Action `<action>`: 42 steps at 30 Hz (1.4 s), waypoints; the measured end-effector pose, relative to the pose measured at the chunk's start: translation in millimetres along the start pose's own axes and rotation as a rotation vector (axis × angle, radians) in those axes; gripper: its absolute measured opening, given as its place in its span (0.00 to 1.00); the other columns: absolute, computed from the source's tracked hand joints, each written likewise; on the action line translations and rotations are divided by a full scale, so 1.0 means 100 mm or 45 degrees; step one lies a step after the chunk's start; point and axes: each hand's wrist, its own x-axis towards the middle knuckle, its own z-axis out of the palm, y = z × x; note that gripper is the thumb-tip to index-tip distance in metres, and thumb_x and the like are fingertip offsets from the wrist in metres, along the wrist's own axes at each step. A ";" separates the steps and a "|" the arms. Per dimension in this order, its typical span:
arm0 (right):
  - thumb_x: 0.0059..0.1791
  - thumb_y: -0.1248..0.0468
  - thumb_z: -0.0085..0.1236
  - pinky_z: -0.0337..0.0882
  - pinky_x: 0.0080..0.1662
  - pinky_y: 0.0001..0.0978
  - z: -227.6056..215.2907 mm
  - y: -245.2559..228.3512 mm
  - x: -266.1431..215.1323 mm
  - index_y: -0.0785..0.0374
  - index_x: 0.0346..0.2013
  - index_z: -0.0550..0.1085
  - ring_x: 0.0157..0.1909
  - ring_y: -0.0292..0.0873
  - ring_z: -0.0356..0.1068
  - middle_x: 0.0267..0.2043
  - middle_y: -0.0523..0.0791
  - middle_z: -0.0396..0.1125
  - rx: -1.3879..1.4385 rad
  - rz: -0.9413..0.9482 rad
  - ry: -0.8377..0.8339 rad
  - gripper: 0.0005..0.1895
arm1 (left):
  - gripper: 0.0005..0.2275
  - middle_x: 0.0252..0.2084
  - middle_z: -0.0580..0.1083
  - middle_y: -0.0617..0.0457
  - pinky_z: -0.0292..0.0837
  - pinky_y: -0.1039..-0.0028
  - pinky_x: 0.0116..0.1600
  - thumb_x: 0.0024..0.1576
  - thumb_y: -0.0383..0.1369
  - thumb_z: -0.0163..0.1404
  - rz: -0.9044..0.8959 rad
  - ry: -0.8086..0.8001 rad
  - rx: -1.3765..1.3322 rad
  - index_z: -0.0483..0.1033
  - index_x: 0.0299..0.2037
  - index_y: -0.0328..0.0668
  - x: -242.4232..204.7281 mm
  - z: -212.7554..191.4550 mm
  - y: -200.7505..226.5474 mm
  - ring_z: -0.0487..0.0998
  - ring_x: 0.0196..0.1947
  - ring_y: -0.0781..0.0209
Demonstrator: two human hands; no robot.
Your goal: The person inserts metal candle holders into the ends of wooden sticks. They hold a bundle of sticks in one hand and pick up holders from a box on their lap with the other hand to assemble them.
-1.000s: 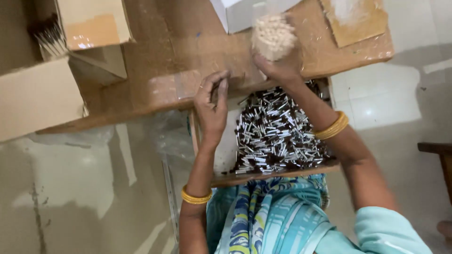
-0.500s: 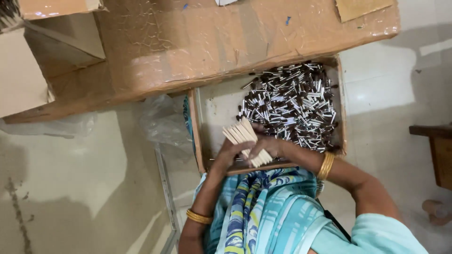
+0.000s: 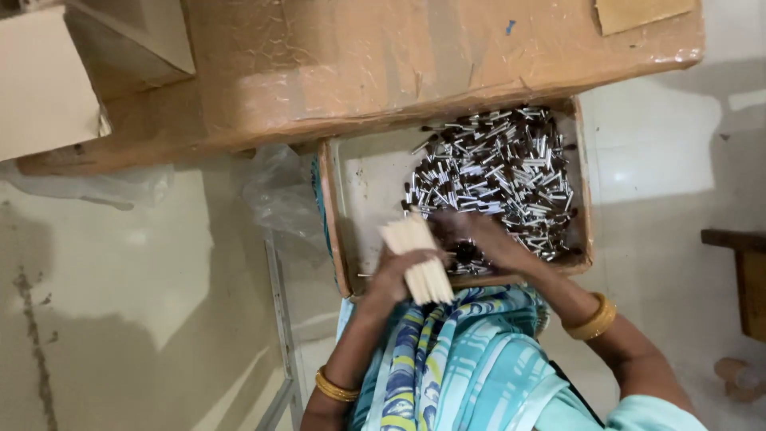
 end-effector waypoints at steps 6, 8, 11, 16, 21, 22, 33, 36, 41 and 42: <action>0.56 0.42 0.39 0.78 0.50 0.43 -0.08 0.15 -0.17 0.61 0.51 0.77 0.47 0.49 0.77 0.45 0.49 0.76 -0.407 -0.199 -0.173 0.29 | 0.21 0.43 0.79 0.42 0.83 0.62 0.48 0.52 0.19 0.60 -0.309 -0.306 0.150 0.69 0.55 0.29 -0.20 0.08 -0.81 0.83 0.42 0.51; 0.55 0.45 0.44 0.81 0.45 0.42 -0.16 0.27 -0.11 0.59 0.44 0.80 0.40 0.49 0.81 0.39 0.48 0.79 -0.437 -0.234 -0.409 0.24 | 0.16 0.46 0.79 0.43 0.82 0.63 0.51 0.58 0.21 0.61 -0.322 -0.578 0.258 0.73 0.54 0.21 -0.26 0.04 -0.87 0.82 0.46 0.52; 0.60 0.54 0.54 0.79 0.53 0.48 -0.19 0.14 0.17 0.55 0.40 0.80 0.49 0.51 0.79 0.45 0.49 0.78 0.180 -0.513 -0.698 0.12 | 0.18 0.45 0.78 0.49 0.78 0.71 0.53 0.56 0.22 0.63 -0.283 -0.669 0.317 0.74 0.54 0.28 -0.35 0.17 -0.68 0.80 0.47 0.60; 0.56 0.59 0.47 0.68 0.63 0.41 0.27 -0.06 0.86 0.61 0.51 0.79 0.60 0.48 0.70 0.56 0.49 0.73 -0.452 -0.278 -0.472 0.16 | 0.23 0.42 0.78 0.51 0.79 0.72 0.49 0.53 0.26 0.63 -0.074 -0.600 0.370 0.68 0.58 0.35 -0.39 0.32 -0.28 0.80 0.42 0.63; 0.50 0.61 0.55 0.72 0.59 0.40 0.10 0.55 0.90 0.63 0.46 0.79 0.55 0.49 0.72 0.51 0.50 0.73 -1.324 -0.365 -0.741 0.13 | 0.22 0.44 0.77 0.42 0.81 0.65 0.48 0.54 0.22 0.59 0.128 -0.254 0.105 0.68 0.59 0.27 -0.44 0.12 0.33 0.82 0.43 0.53; 0.49 0.62 0.57 0.72 0.58 0.39 0.07 0.68 0.95 0.63 0.45 0.79 0.54 0.49 0.72 0.51 0.50 0.73 -1.500 -0.379 -0.790 0.13 | 0.22 0.44 0.76 0.40 0.82 0.63 0.47 0.54 0.19 0.57 0.273 -0.174 0.025 0.67 0.59 0.27 -0.42 0.08 0.47 0.82 0.42 0.51; 0.34 0.63 0.65 0.64 0.63 0.48 -0.67 -0.30 0.45 0.62 0.40 0.78 0.60 0.50 0.65 0.55 0.50 0.69 -2.180 -0.733 0.063 0.20 | 0.20 0.38 0.80 0.39 0.82 0.62 0.41 0.51 0.22 0.59 0.065 0.145 0.070 0.72 0.53 0.22 0.42 -0.83 -0.03 0.84 0.35 0.50; 0.38 0.62 0.66 0.64 0.64 0.52 -0.58 -0.38 0.36 0.61 0.42 0.77 0.60 0.51 0.66 0.54 0.49 0.70 -2.032 -0.871 0.446 0.18 | 0.21 0.37 0.80 0.40 0.83 0.62 0.40 0.49 0.22 0.59 0.060 0.090 0.116 0.71 0.54 0.25 0.55 -0.69 0.02 0.84 0.35 0.50; 0.47 0.62 0.69 0.71 0.53 0.46 -0.37 0.22 0.35 0.61 0.45 0.77 0.51 0.46 0.72 0.49 0.46 0.71 -1.548 -1.050 0.920 0.15 | 0.24 0.39 0.80 0.40 0.82 0.64 0.41 0.48 0.20 0.60 0.082 0.050 0.284 0.69 0.57 0.27 0.67 -0.39 0.08 0.83 0.36 0.52; 0.48 0.63 0.68 0.73 0.45 0.38 -0.32 0.23 0.36 0.63 0.47 0.76 0.44 0.43 0.73 0.45 0.46 0.72 -1.262 -0.939 0.891 0.15 | 0.25 0.42 0.79 0.43 0.82 0.65 0.44 0.49 0.20 0.60 0.138 0.021 0.267 0.69 0.58 0.29 0.69 -0.34 0.07 0.83 0.40 0.54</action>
